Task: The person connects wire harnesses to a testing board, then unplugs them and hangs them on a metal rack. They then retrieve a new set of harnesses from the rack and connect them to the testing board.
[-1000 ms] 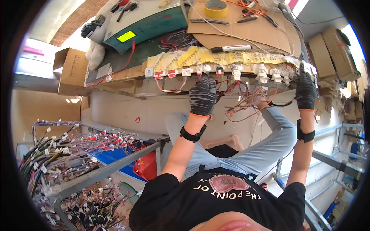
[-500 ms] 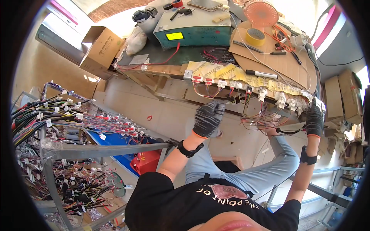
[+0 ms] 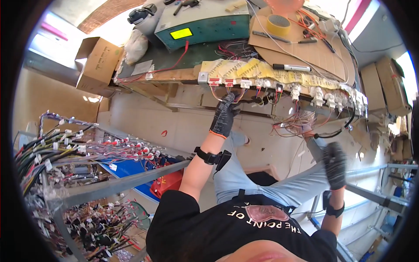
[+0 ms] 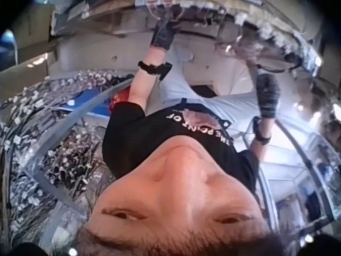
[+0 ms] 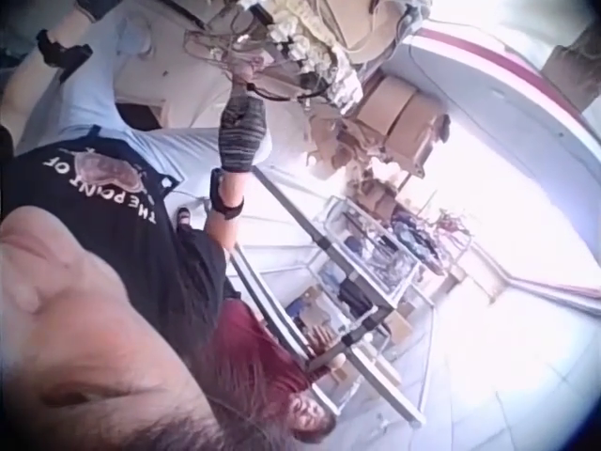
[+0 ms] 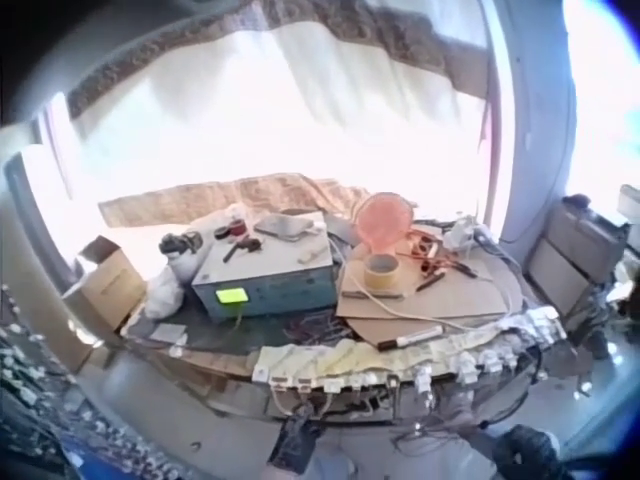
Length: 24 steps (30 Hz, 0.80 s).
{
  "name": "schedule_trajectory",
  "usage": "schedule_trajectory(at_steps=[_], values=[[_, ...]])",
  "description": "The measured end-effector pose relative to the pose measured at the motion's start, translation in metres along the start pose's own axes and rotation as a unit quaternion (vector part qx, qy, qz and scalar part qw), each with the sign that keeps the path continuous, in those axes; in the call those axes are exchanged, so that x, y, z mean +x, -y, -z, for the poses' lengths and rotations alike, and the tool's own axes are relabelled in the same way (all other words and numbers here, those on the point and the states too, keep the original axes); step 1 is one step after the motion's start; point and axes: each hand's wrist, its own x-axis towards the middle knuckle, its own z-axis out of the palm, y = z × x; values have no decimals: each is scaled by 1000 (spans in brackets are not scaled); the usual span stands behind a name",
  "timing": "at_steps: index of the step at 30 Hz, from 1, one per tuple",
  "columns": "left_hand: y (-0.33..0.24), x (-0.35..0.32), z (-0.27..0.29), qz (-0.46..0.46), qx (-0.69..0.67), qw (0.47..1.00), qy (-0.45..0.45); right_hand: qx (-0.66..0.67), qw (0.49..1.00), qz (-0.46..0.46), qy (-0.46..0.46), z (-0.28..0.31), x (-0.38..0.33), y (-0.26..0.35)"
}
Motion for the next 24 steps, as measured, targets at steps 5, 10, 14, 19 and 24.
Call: schedule_trajectory(at_steps=[5,10,14,19,24], values=[[1,-2,0,-14,-74,997,33,363,909,-57,199,-52,6,121],[-9,-7,-16,31,-113,991,64,735,586,-230,250,-114,65,144],[-10,-20,-17,-121,202,968,84,653,716,-207,136,-176,107,146],[-3,-11,0,-194,296,933,65,741,542,-359,170,-170,147,191],[-3,-11,-18,-8,-228,971,77,748,560,-346,81,-187,149,190]])
